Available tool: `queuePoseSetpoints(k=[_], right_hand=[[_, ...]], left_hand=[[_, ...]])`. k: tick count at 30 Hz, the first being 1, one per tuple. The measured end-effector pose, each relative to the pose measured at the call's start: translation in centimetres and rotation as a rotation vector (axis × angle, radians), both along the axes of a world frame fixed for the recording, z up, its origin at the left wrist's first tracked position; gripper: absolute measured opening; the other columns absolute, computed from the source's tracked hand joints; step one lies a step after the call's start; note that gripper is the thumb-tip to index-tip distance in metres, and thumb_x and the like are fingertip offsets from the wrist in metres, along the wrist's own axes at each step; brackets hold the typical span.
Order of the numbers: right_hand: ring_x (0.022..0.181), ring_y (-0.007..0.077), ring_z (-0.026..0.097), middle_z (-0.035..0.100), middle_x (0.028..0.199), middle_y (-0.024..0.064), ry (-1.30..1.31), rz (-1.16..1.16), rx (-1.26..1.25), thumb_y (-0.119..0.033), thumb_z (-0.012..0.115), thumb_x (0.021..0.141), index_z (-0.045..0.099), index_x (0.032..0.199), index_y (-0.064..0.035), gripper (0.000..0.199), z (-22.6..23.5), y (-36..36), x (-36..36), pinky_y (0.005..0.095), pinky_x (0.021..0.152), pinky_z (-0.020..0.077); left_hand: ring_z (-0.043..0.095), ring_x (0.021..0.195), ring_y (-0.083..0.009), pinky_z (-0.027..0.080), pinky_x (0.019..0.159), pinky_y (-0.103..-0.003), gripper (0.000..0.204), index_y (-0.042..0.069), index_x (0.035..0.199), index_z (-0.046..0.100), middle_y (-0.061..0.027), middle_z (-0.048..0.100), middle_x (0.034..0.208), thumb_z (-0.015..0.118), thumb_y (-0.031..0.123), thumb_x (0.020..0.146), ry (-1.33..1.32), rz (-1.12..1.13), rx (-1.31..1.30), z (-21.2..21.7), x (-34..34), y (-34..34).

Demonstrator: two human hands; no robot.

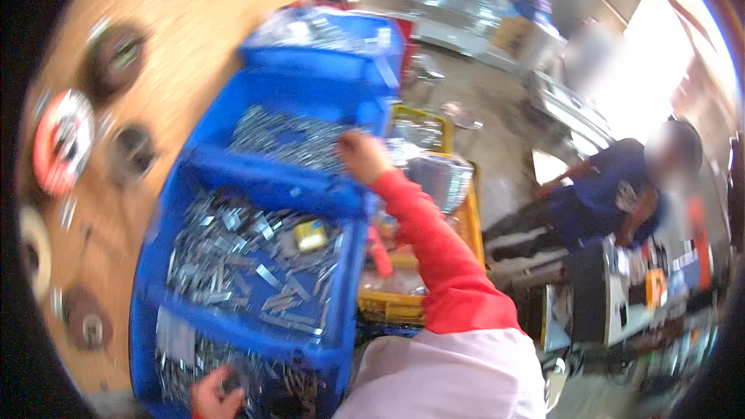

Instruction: The person sorts metal fasteners from blue bins into small plastic bags. They repeatedly pick fasteners, place them into bags, and set the filled bags aside. The person briefly walks to a wooden crate and returns to continue sorting.

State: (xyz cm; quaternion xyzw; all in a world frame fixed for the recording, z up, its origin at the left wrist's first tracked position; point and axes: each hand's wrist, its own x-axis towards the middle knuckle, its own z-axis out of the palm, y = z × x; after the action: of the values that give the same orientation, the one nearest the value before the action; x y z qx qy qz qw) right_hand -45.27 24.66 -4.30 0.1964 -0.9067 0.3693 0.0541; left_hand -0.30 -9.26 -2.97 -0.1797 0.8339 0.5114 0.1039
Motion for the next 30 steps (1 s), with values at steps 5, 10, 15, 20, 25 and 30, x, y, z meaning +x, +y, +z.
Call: queuePoseSetpoints(k=[5, 10, 15, 20, 25, 30], right_hand=[[0.122, 0.0453, 0.061, 0.054, 0.142, 0.0208, -0.09, 0.443, 0.633, -0.04, 0.055, 0.096, 0.059, 0.14, -0.0273, 0.046, -11.4, -2.6, -7.9, 0.0589, 0.097, 0.0523], [0.119, 0.0455, 0.063, 0.056, 0.139, 0.0169, -0.201, 0.393, 0.584, -0.043, 0.052, 0.098, 0.061, 0.137, -0.0273, 0.043, -18.2, -4.7, -11.5, 0.0597, 0.095, 0.0534], [0.116, 0.0386, 0.067, 0.068, 0.127, 0.0131, 0.093, 0.541, 0.743, -0.044, 0.051, 0.098, 0.069, 0.124, -0.0228, 0.039, -17.2, -3.3, -11.7, 0.0564, 0.096, 0.0531], [0.117, 0.0354, 0.067, 0.07, 0.126, 0.0124, 0.137, 0.518, 0.803, -0.044, 0.051, 0.098, 0.07, 0.123, -0.0207, 0.039, -14.3, -1.5, -9.6, 0.055, 0.096, 0.0529], [0.118, 0.0334, 0.067, 0.07, 0.127, 0.0121, -0.047, 0.482, 0.682, -0.044, 0.051, 0.098, 0.069, 0.124, -0.0199, 0.039, -13.7, -1.6, -9.5, 0.0541, 0.096, 0.0529], [0.115, 0.0381, 0.068, 0.071, 0.121, 0.0191, -0.048, 0.268, 0.42, -0.047, 0.054, 0.095, 0.075, 0.113, -0.0166, 0.041, -13.3, -2.7, -9.5, 0.0527, 0.094, 0.0537]], left_hand=[[0.062, 0.114, -0.0236, 0.05, 0.1, -0.036, 0.039, 0.001, 0.14, 0.056, -0.0129, 0.064, 0.13, 0.06, 0.01, 0.102, -0.32, 0.021, -0.035, 1.4, -1.6, -0.9], [0.06, 0.115, -0.0203, 0.051, 0.098, -0.034, 0.03, 0.005, 0.131, 0.063, -0.0073, 0.066, 0.118, 0.062, 0.015, 0.102, -0.389, 0.355, 0.321, 0.1, -2.3, -1.4], [0.063, 0.102, -0.0159, 0.052, 0.088, -0.028, 0.049, 0.002, 0.139, 0.06, -0.0078, 0.066, 0.117, 0.071, 0.0, 0.092, -0.027, -0.103, -0.064, -0.6, -0.9, -1.2], [0.065, 0.093, -0.0175, 0.053, 0.083, -0.03, 0.049, 0.001, 0.135, 0.064, -0.0103, 0.07, 0.111, 0.075, 0.007, 0.088, 0.004, -0.118, -0.015, 1.0, -0.6, 0.6], [0.066, 0.101, -0.0197, 0.053, 0.089, -0.033, 0.049, 0.001, 0.134, 0.065, -0.0136, 0.071, 0.117, 0.076, 0.008, 0.086, -0.091, -0.152, -0.276, 1.7, -1.1, 1.4], [0.067, 0.11, -0.0214, 0.054, 0.094, -0.035, 0.047, 0.001, 0.132, 0.065, -0.0153, 0.071, 0.122, 0.076, 0.012, 0.088, -0.04, -0.154, -0.257, 0.8, -0.7, 1.0]])
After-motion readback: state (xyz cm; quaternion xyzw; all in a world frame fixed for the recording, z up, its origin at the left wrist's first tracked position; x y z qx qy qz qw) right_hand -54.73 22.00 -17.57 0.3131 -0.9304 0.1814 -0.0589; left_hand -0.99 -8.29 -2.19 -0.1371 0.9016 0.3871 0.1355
